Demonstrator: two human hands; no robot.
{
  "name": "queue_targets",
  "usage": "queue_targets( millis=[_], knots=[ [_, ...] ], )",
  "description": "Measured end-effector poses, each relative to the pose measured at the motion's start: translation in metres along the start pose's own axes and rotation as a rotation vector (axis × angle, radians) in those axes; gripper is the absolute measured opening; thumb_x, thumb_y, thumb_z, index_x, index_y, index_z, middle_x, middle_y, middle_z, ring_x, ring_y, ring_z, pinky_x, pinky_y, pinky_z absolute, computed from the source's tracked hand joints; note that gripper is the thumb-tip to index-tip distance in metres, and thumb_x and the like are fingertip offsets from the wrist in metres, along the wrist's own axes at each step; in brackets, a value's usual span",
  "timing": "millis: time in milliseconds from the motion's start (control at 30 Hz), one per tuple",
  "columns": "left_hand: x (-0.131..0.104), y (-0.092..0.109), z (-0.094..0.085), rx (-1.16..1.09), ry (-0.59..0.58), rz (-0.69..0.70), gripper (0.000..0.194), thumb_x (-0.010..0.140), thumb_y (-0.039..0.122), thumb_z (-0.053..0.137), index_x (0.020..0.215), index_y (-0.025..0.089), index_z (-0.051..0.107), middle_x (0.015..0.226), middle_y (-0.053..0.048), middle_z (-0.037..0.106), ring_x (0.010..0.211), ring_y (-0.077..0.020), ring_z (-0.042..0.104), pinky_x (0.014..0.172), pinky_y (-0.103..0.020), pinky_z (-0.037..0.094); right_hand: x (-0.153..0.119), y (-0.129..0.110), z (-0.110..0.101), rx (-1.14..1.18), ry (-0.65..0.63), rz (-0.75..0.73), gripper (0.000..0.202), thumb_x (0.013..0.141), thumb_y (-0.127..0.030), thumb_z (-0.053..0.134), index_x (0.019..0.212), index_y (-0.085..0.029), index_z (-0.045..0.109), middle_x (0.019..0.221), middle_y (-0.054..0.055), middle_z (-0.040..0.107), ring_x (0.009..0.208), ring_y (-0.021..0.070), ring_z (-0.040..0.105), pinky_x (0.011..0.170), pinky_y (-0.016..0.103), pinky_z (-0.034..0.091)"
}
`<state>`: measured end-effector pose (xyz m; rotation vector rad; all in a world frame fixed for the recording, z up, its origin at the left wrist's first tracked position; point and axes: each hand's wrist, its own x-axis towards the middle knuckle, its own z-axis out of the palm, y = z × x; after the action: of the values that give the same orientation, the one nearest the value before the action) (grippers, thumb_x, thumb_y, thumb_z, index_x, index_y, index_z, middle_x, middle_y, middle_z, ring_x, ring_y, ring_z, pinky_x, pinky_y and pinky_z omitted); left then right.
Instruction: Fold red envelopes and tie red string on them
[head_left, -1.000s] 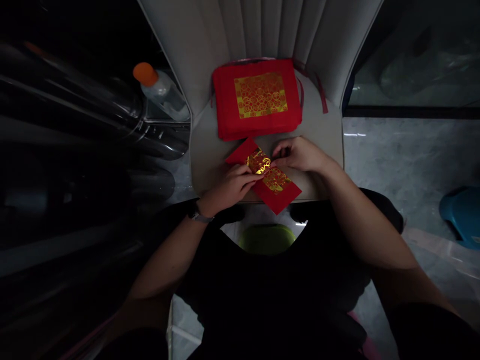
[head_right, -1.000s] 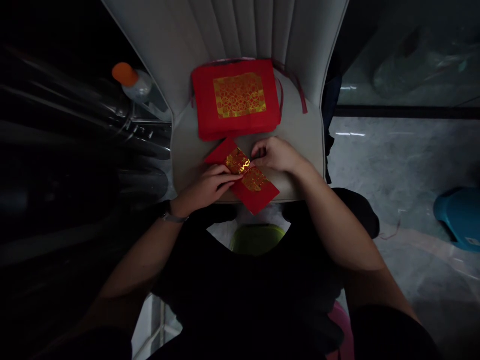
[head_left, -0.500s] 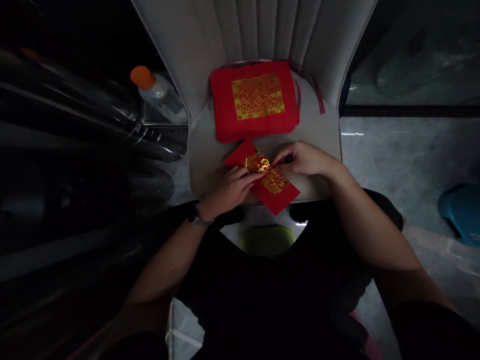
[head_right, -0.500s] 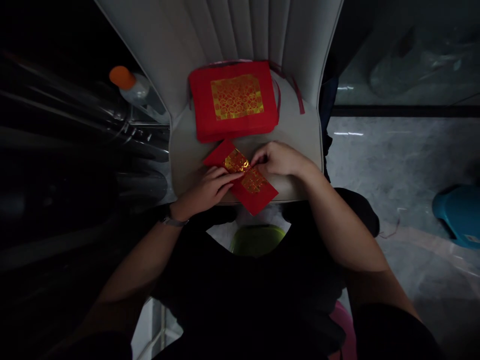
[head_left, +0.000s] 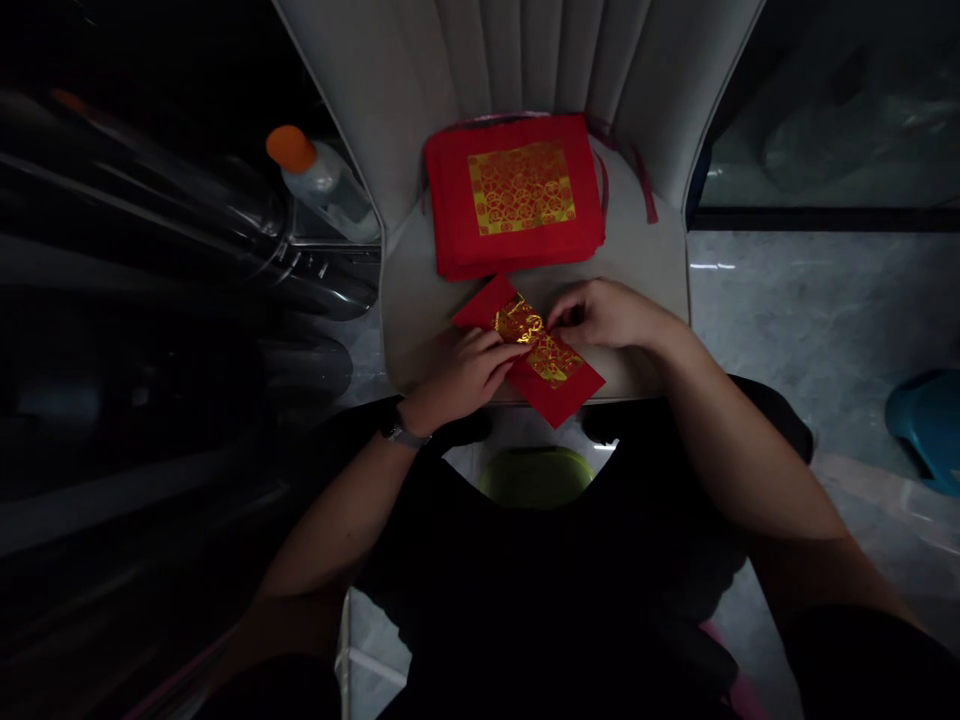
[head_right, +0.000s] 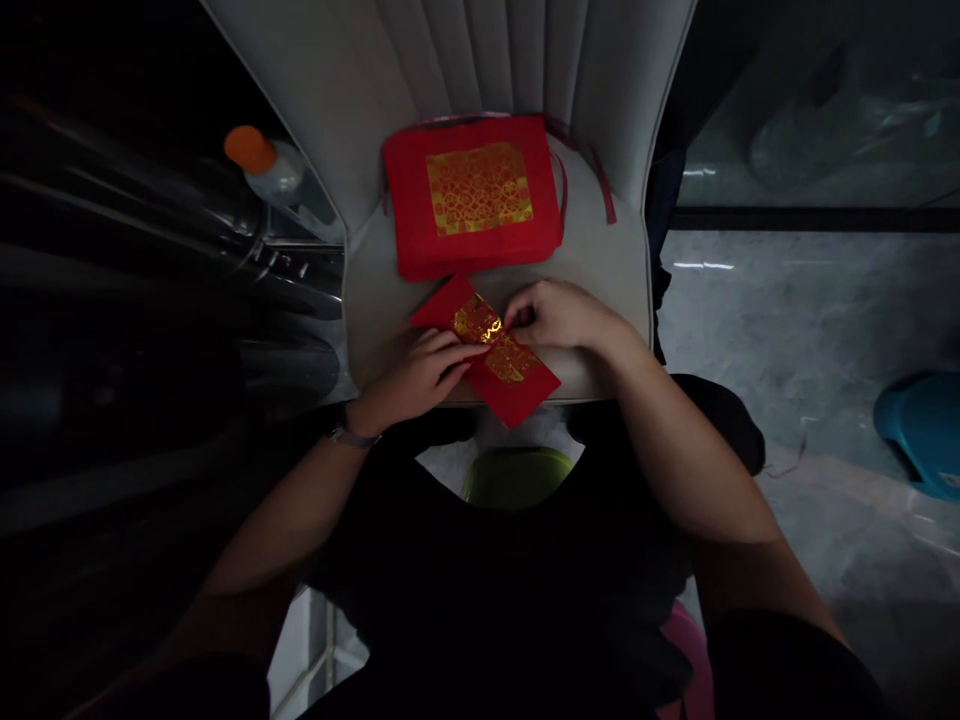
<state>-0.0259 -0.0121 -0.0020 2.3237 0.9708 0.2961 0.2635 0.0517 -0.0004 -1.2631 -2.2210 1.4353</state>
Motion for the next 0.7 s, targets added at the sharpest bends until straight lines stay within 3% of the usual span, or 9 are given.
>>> queue_targets(
  millis=[300,433,567,700],
  knots=[
    [0.001,0.003,-0.002,0.002,0.023,-0.005,0.033,0.110,0.015,0.056,0.139,0.021,0.071,0.117,-0.008,0.071,0.113,-0.0237,0.063,0.105,-0.043,0.053,0.004,-0.005,-0.001,-0.091,-0.032,0.045,0.019,0.081,-0.030,0.073,0.097,-0.025,0.083,0.075,-0.004,0.071,0.065,0.0134,0.051,0.066,0.032,0.030],
    [0.008,0.009,0.007,-0.026,0.141,-0.119,0.011,0.108,0.026,0.068,0.116,0.019,0.074,0.101,-0.005,0.074,0.100,-0.0217,0.066,0.094,-0.038,0.054,0.006,0.000,0.001,-0.082,0.029,0.066,0.019,0.079,-0.032,0.078,0.095,-0.024,0.082,0.076,-0.004,0.071,0.067,0.0136,0.054,0.067,0.031,0.031],
    [0.017,0.014,0.018,0.048,0.230,-0.217,0.016,0.104,0.032,0.076,0.098,0.019,0.069,0.088,-0.003,0.073,0.087,-0.0209,0.064,0.080,-0.034,0.050,0.008,0.007,0.003,-0.031,0.081,0.085,0.023,0.080,-0.038,0.082,0.096,-0.022,0.082,0.073,-0.003,0.070,0.065,0.0135,0.054,0.066,0.031,0.031],
    [0.022,0.016,0.020,0.104,0.235,-0.241,0.015,0.106,0.032,0.072,0.098,0.020,0.069,0.087,-0.003,0.074,0.085,-0.0212,0.065,0.078,-0.034,0.049,0.010,0.011,0.004,0.043,0.066,0.065,0.026,0.083,-0.044,0.079,0.094,-0.021,0.083,0.072,-0.002,0.071,0.062,0.0127,0.050,0.064,0.032,0.031]
  ],
)
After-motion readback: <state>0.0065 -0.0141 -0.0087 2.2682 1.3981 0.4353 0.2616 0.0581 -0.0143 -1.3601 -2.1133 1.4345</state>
